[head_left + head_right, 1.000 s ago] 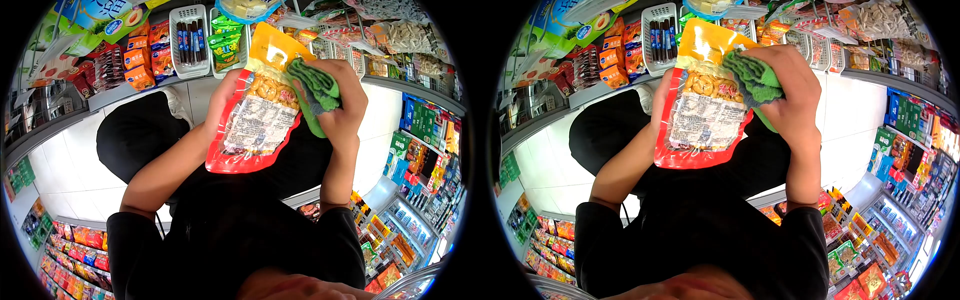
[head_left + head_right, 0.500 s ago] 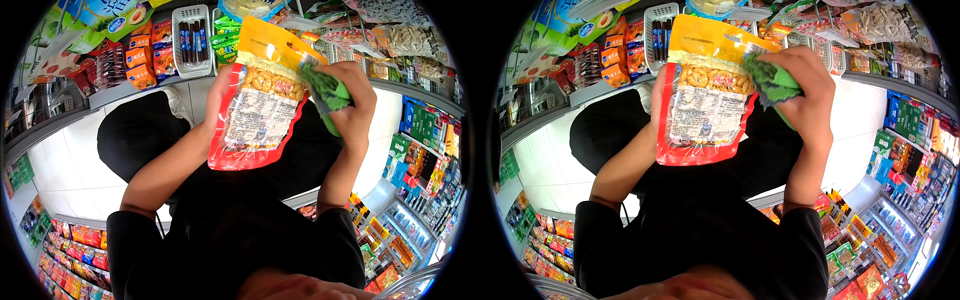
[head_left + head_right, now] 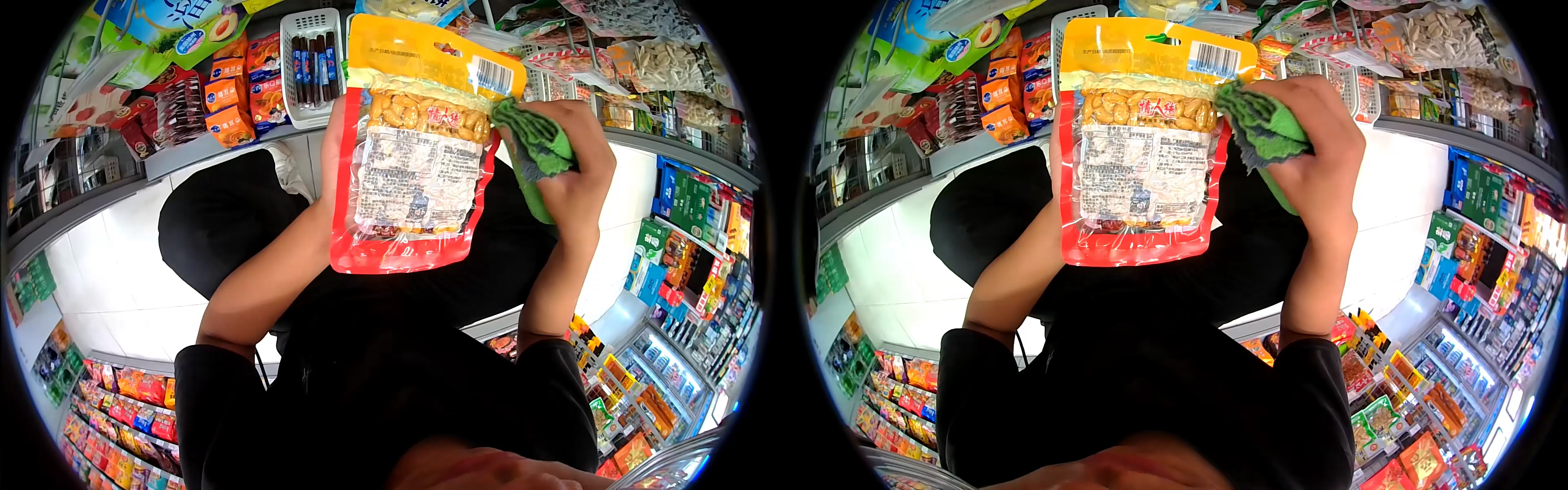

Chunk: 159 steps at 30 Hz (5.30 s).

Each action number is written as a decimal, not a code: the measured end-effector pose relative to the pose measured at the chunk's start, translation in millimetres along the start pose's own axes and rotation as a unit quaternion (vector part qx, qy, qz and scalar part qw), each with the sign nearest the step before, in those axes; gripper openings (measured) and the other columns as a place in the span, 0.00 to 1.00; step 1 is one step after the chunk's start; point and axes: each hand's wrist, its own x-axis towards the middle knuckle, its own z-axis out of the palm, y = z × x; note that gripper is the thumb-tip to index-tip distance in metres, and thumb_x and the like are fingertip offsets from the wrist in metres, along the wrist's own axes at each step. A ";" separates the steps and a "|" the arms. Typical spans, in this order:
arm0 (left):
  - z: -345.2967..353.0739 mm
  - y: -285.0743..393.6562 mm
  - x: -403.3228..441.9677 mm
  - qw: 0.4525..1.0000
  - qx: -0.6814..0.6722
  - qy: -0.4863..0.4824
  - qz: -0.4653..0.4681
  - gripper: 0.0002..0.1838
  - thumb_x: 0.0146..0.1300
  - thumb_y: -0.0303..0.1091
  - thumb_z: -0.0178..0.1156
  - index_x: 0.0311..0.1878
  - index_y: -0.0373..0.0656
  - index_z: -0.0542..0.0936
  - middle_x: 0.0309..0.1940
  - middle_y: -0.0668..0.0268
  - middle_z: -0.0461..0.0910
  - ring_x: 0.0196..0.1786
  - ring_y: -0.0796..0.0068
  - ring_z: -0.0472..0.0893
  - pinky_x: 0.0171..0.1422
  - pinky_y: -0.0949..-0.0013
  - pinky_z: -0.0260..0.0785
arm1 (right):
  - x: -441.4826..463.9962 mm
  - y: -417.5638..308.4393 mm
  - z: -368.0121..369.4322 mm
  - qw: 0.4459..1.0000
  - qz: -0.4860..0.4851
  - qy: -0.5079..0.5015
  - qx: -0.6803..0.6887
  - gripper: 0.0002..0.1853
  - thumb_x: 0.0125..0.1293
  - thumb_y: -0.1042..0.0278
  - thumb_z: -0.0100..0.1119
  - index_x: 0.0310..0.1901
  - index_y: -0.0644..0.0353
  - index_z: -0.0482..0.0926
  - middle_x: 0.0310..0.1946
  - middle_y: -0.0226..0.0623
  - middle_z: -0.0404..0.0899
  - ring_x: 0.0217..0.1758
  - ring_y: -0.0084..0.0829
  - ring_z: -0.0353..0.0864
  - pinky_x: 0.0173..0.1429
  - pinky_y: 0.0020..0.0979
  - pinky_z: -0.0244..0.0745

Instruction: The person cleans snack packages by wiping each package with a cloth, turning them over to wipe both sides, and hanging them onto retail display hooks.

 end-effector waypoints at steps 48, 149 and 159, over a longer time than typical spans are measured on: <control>28.3 -34.9 -6.3 0.919 0.343 0.177 -0.079 0.32 0.77 0.61 0.44 0.60 0.39 0.80 0.44 0.62 0.86 0.41 0.75 0.84 0.45 0.72 0.76 | 3.4 -8.7 17.1 0.997 -0.021 0.047 0.052 0.19 0.51 0.73 0.81 0.45 0.62 0.87 0.38 0.40 0.86 0.40 0.37 0.85 0.45 0.31 0.79; 3.6 5.4 -5.7 0.991 0.083 0.044 0.094 0.41 0.73 0.67 0.46 0.75 0.42 0.68 0.71 0.54 0.73 0.68 0.55 0.77 0.74 0.49 0.69 | 1.0 -11.7 19.4 0.995 -0.031 0.090 0.031 0.22 0.46 0.76 0.77 0.47 0.63 0.87 0.38 0.41 0.85 0.40 0.39 0.85 0.44 0.33 0.79; 6.0 14.0 -2.4 0.988 0.094 0.056 0.105 0.41 0.73 0.67 0.47 0.75 0.42 0.68 0.71 0.55 0.73 0.68 0.55 0.77 0.73 0.49 0.69 | 0.9 -18.2 6.7 0.998 -0.050 0.030 0.037 0.19 0.49 0.77 0.77 0.46 0.63 0.88 0.40 0.40 0.87 0.41 0.37 0.85 0.46 0.32 0.78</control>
